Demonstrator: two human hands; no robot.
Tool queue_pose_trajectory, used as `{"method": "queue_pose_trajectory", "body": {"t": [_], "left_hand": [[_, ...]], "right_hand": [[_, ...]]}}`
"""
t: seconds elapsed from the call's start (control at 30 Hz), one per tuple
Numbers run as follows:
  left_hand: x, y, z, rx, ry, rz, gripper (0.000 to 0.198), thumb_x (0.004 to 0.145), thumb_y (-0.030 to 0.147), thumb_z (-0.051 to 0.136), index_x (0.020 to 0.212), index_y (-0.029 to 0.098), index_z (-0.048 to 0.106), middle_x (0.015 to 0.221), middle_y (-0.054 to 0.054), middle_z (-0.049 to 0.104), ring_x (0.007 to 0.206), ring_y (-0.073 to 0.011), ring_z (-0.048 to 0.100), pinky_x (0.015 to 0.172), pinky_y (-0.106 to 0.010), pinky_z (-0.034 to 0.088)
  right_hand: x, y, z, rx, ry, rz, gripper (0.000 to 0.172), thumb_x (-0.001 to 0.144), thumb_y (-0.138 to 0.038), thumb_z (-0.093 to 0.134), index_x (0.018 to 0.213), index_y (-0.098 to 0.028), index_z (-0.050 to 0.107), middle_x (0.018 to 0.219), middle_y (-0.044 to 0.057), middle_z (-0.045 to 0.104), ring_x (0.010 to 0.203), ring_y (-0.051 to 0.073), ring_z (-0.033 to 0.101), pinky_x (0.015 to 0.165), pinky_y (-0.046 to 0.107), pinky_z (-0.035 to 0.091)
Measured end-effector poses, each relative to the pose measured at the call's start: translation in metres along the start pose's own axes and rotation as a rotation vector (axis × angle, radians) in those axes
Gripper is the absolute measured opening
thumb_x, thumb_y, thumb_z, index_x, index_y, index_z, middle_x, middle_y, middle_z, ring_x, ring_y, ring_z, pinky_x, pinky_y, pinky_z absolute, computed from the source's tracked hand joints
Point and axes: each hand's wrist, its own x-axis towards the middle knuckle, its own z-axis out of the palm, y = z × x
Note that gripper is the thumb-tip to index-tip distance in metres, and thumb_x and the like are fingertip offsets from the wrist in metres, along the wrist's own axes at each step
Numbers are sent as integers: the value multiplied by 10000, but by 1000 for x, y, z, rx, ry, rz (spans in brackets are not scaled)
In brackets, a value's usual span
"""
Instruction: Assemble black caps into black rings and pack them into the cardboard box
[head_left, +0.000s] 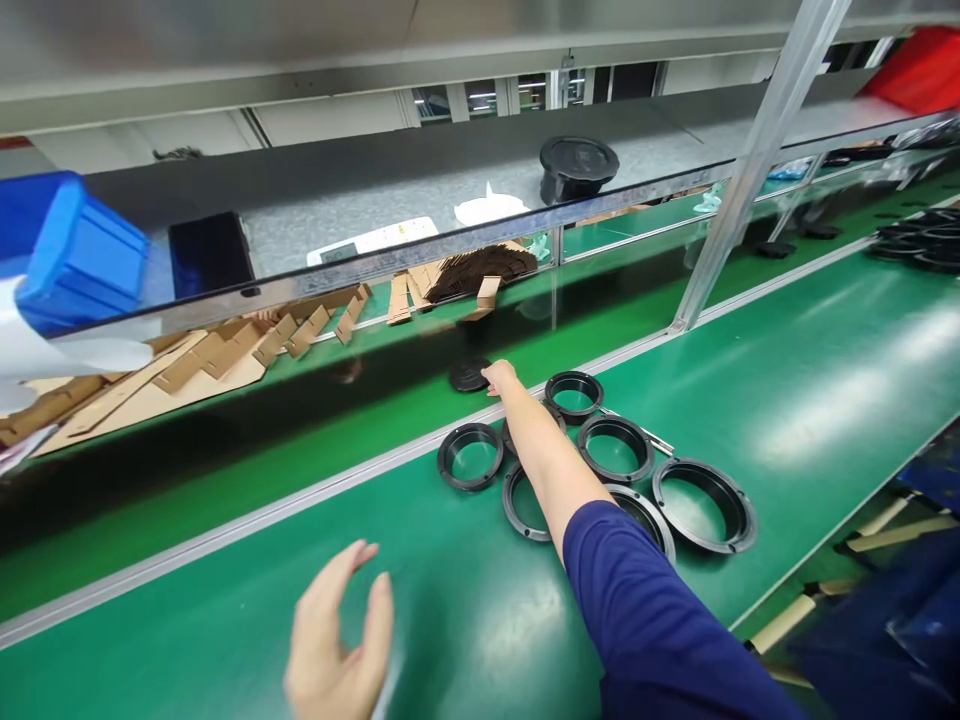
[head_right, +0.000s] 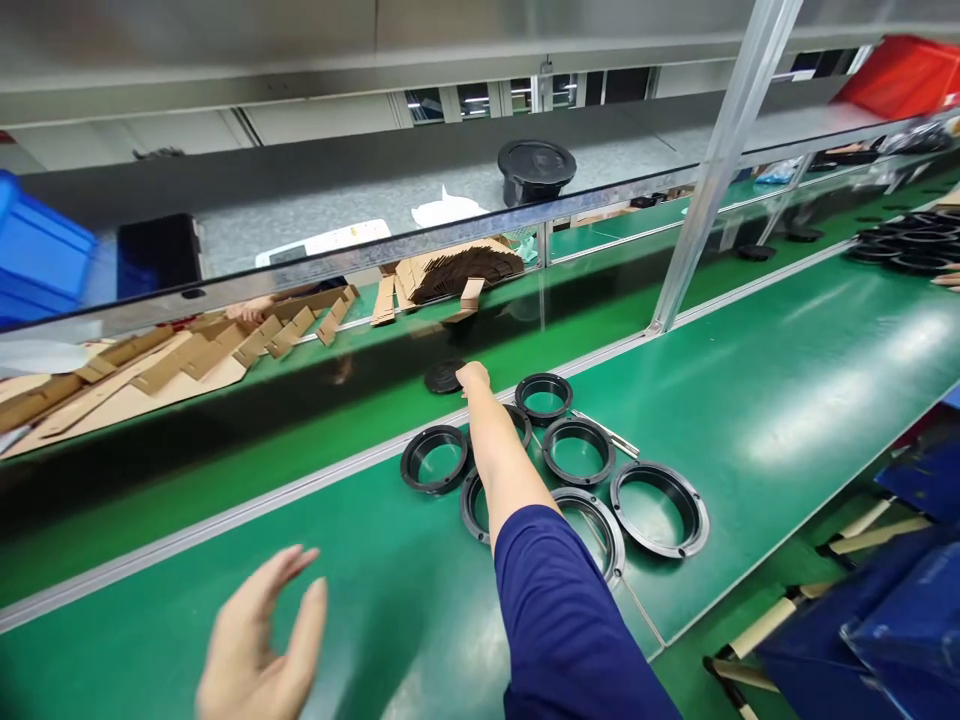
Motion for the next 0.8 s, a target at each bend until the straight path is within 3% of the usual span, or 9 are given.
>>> {"method": "queue_pose_trajectory", "body": {"t": [0.07,0.1,0.2,0.27,0.33,0.43,0.6,0.7,0.8], "left_hand": [[10,13,29,-97,354,38,679,979,244,590,1587,412,339,1227,-98,665,1117,-310,679,977,-554,582],[14,18,43,-147,408,72,631,974,211,601,1553,376,413,1200,-85,681,1091,-282,691,971,-497,593],[18,22,72,-268,400,113,508,973,174,618,1459,297,535,1161,-66,706,1088,-229,692,991,-393,574],[15,17,80,-372,399,-5,426,980,222,626,1400,279,586,1179,-73,703,1082,-226,693,1014,-400,552],[13,11,81,-580,397,-215,388,969,319,663,1349,255,619,1211,-95,691,1067,-238,698,1016,-423,546],[14,10,74,-1080,398,-472,503,895,473,755,1318,235,627,1276,-121,671,1146,-264,677,1042,-438,533],[22,17,50,-1929,312,-534,674,841,784,643,1258,255,670,1385,-114,637,1364,-353,539,1101,-554,493],[19,15,41,-2052,276,-549,744,836,808,624,1240,187,690,1340,-141,669,1369,-377,532,1125,-559,476],[15,10,38,-2059,291,-643,585,929,657,617,1217,154,700,1251,-129,719,1330,-340,577,1146,-519,468]], "right_hand": [[-3,-3,6,40,-24,4,337,1017,-355,679,1274,-147,617,1248,102,627,1068,237,658,912,429,604],[-8,-5,9,63,-36,-9,335,1018,-353,678,1273,-147,616,1243,100,628,1058,233,660,901,420,608],[-33,-13,17,124,-100,-90,297,1020,-329,677,1243,-141,622,1196,88,639,990,206,670,835,370,620],[-60,-14,21,158,-178,-158,210,1013,-277,686,1151,-126,639,1092,61,655,899,172,673,765,316,621],[-94,-9,21,188,-277,-221,134,975,-207,728,967,-115,630,920,16,645,803,136,665,730,274,619],[-153,17,14,220,-430,-276,363,850,-195,856,737,-153,514,731,-34,580,750,122,667,800,286,637],[-243,96,4,215,-569,-262,644,560,-549,990,731,-185,487,775,-23,613,829,160,697,897,363,642],[-276,145,11,166,-570,-244,763,488,-760,907,726,-207,439,784,-6,614,843,192,706,882,402,648],[-286,175,20,77,-521,-285,727,604,-842,782,730,-223,422,750,21,605,814,249,707,766,456,658]]}}
